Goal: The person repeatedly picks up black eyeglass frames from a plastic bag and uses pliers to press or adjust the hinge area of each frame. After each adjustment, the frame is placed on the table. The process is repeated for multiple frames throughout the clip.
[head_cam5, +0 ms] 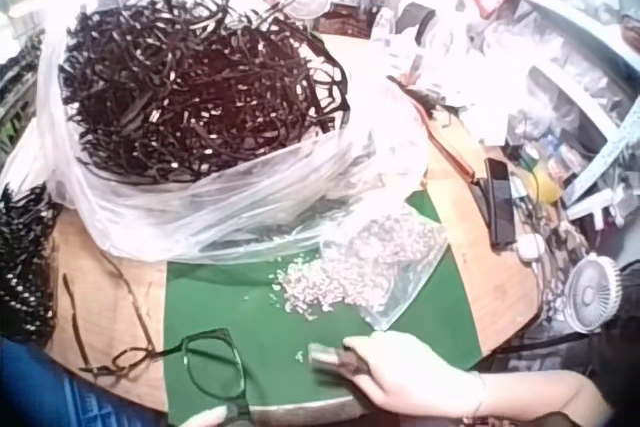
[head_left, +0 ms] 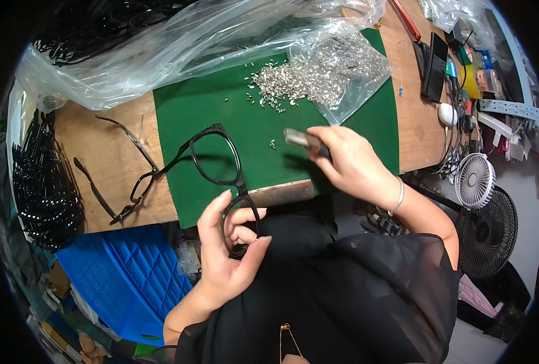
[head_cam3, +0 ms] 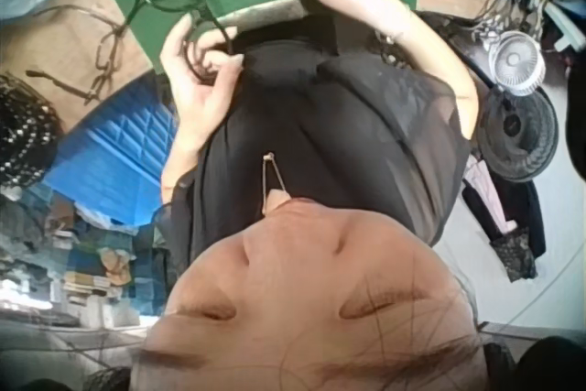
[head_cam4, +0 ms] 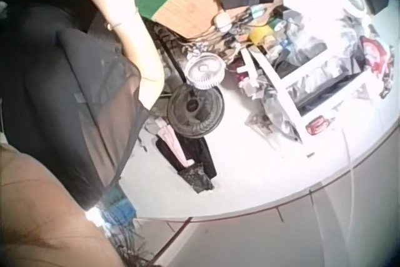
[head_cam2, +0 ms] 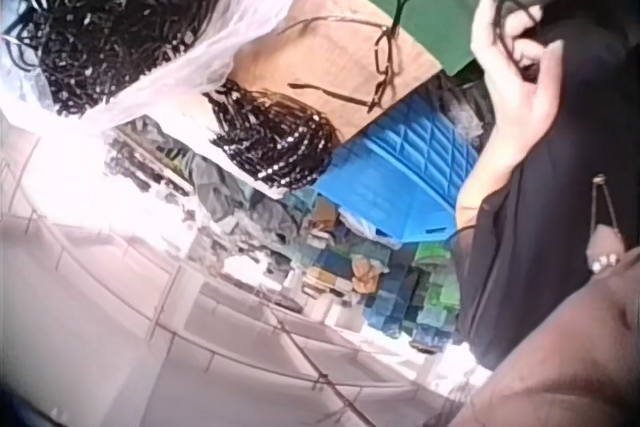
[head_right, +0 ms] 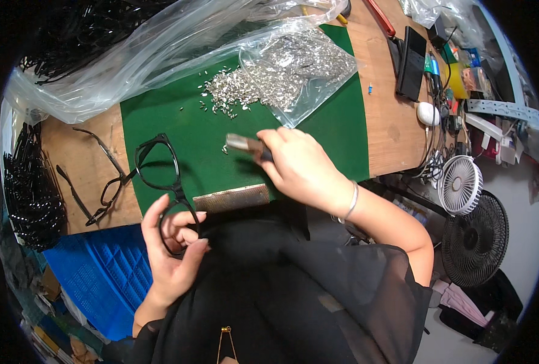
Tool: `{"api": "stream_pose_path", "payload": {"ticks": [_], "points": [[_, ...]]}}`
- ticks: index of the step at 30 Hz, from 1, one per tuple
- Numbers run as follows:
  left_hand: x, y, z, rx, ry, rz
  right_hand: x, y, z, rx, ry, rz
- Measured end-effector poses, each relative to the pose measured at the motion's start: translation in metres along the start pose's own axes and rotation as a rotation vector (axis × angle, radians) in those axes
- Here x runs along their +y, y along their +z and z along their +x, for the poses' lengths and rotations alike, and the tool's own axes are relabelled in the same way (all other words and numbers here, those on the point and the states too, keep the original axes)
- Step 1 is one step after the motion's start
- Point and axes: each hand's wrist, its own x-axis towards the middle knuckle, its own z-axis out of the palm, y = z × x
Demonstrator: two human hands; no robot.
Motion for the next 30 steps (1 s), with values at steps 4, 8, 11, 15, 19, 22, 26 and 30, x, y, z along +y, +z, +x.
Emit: {"api": "stream_pose_path", "payload": {"ticks": [4,8,11,15,19,22,26,30], "points": [[-0.006,0.013,-0.001,0.004,-0.094,0.02,0.011,0.02,0.023,0.044,-0.003,-0.004],[0.009,-0.003,0.007,-0.226,-0.228,-0.275,0.009,0.023,0.026,0.026,-0.069,-0.081],[0.005,-0.001,0.009,-0.188,-0.404,-0.43,0.007,0.023,0.028,-0.018,-0.097,-0.126],[-0.009,0.004,0.013,-0.104,-0.33,-0.097,0.004,0.02,0.021,0.029,-0.074,-0.026],[-0.015,0.021,0.01,0.075,-0.166,-0.132,-0.037,0.002,0.004,0.006,0.111,0.438],[-0.016,0.033,0.011,0.113,-0.066,-0.161,-0.06,0.02,-0.005,0.119,0.132,0.838],[-0.016,0.039,0.014,0.126,0.043,-0.153,-0.067,0.034,-0.004,0.242,0.106,0.975],[-0.015,0.037,0.012,0.093,0.022,-0.079,-0.077,0.031,-0.004,0.131,0.35,1.319]]}}
